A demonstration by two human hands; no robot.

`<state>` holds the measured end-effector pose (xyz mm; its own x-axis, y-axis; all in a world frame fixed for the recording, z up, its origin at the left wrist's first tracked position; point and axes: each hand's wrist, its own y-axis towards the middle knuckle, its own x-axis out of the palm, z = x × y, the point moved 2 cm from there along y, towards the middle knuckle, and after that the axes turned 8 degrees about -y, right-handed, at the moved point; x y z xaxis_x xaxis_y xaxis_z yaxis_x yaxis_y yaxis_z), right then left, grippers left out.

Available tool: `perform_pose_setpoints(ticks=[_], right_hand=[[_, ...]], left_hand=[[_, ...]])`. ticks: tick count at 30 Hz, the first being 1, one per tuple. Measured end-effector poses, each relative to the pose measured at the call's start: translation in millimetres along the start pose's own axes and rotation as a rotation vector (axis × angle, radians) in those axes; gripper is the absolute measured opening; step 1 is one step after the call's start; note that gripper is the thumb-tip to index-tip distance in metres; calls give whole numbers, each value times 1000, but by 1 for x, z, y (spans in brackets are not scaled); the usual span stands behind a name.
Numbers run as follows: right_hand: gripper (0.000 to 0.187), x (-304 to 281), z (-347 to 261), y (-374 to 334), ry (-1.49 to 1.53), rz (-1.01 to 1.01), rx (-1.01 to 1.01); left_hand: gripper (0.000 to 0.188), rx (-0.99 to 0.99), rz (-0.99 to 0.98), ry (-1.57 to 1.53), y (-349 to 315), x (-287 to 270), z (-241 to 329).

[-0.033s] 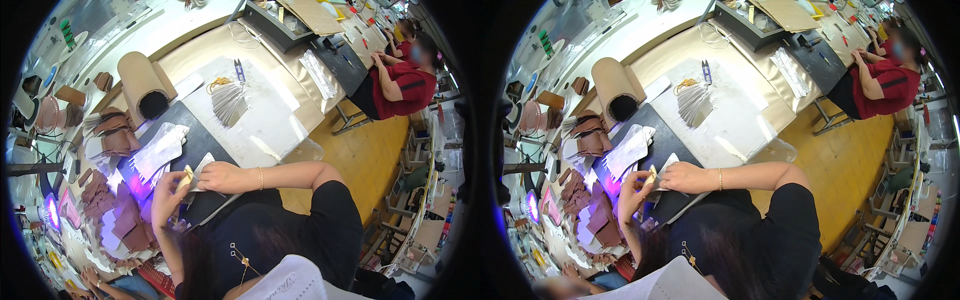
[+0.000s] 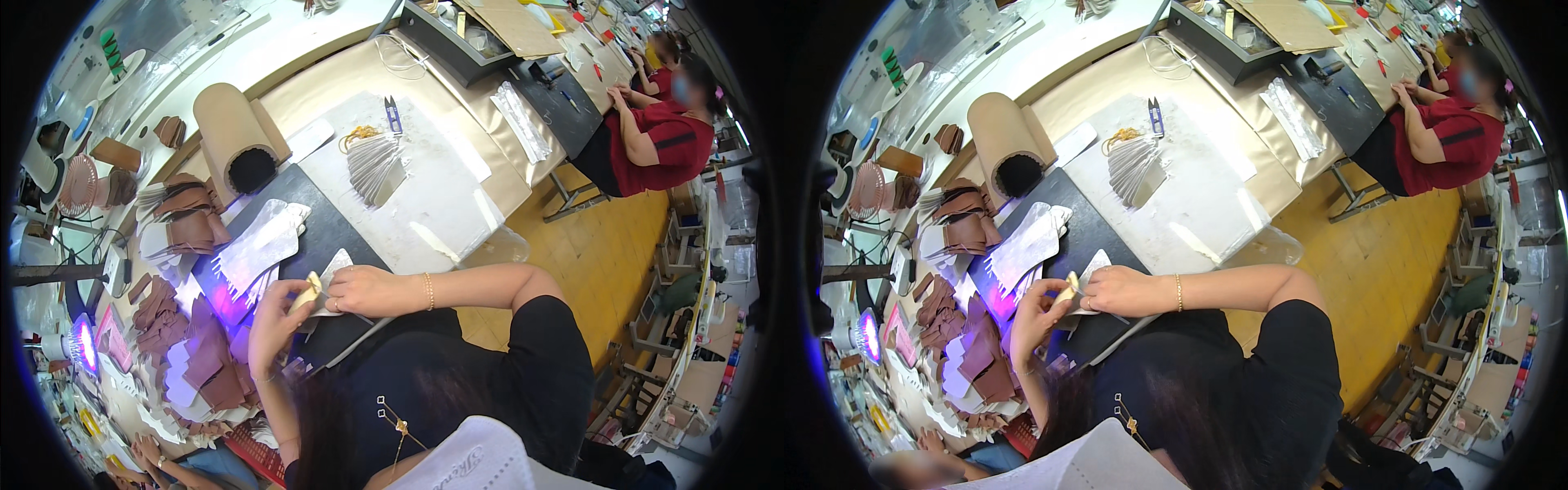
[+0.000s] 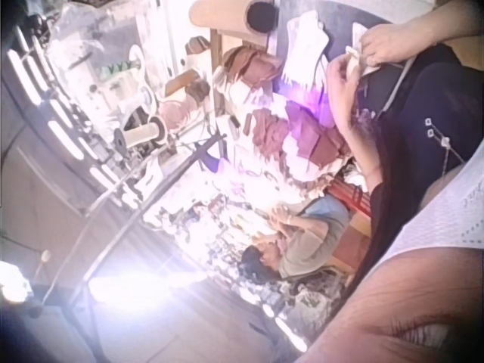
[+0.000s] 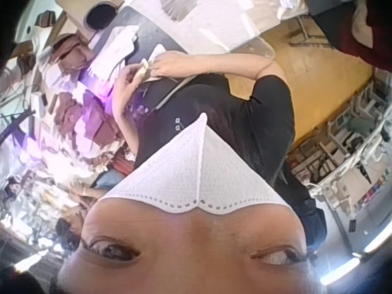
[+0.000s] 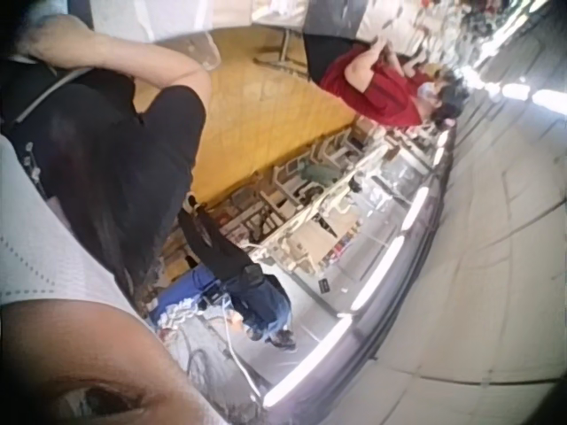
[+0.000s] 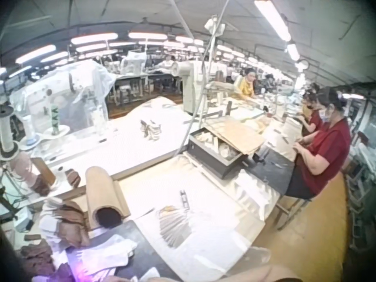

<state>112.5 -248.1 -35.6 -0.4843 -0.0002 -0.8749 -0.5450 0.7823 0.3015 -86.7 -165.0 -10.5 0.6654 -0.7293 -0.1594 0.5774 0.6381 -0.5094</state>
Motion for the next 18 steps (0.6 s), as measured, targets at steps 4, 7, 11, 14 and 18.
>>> perform_pose_setpoints(ticks=[4, 7, 11, 14, 18], right_hand=[[10, -28, 1, 3, 332, -325, 27], [9, -64, 1, 10, 521, -403, -50], [8, -98, 10, 36, 358, -239, -83], [8, -110, 18, 60, 292, 80, -97], [9, -103, 37, 97, 408, 175, -58]], left_hand=[[30, 190, -60, 224, 8, 9, 2], [31, 208, -33, 338, 13, 9, 5], [31, 235, -16, 372, 10, 11, 11], [32, 367, 28, 327, 8, 19, 9], [32, 331, 131, 391, 1, 37, -1]])
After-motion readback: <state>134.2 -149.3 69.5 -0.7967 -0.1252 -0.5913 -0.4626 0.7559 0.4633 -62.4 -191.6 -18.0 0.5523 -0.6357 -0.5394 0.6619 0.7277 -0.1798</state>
